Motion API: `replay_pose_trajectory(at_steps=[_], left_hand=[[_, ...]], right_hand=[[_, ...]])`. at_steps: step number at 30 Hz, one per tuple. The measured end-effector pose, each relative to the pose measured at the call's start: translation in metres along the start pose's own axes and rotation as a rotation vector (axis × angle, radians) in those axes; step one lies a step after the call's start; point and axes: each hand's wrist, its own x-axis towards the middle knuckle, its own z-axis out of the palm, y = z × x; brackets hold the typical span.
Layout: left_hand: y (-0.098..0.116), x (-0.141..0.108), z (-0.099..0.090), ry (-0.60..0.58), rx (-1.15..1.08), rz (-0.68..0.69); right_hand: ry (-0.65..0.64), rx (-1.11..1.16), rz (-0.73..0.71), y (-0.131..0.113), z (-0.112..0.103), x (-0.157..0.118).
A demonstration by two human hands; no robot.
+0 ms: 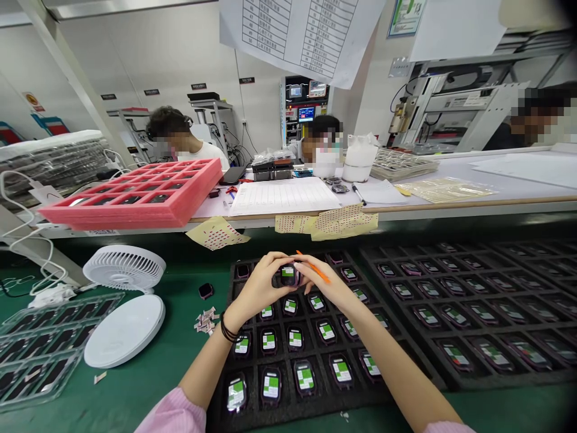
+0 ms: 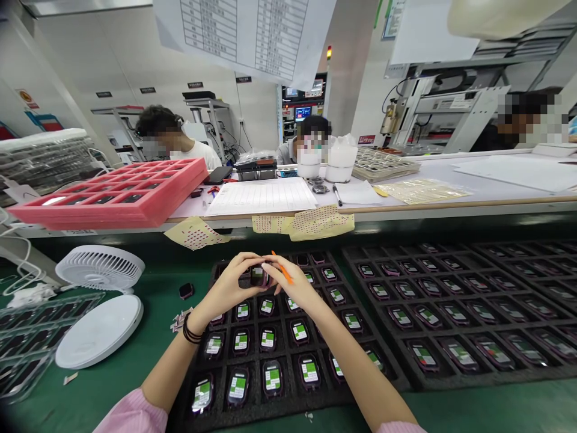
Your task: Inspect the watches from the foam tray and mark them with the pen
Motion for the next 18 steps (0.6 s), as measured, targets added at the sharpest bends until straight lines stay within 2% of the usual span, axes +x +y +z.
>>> replay_pose_trajectory(at_steps=[4,6,10,14,18], left_hand=[[-0.004,-0.001,0.004,-0.020,0.128,0.002],[-0.002,-0.001,0.003,-0.007,0.164,0.022],[0.005,0.000,-0.004,0.058,0.093,0.099],[0.011,0.001,-0.007,0.142,0.020,0.170],[0.011,0.000,-0.006,0.133,0.002,0.183]], right_hand=[[-0.021,-0.114,0.016,-0.004,0.000,-0.005],[-0.064,-0.098,0.018,-0.010,-0.001,-0.006],[-0.169,0.068,-0.036,-0.016,-0.006,-0.004],[-0.300,0.267,0.035,-0.013,-0.010,-0.004],[-0.273,0.333,0.049,-0.012,-0.009,-0.006]])
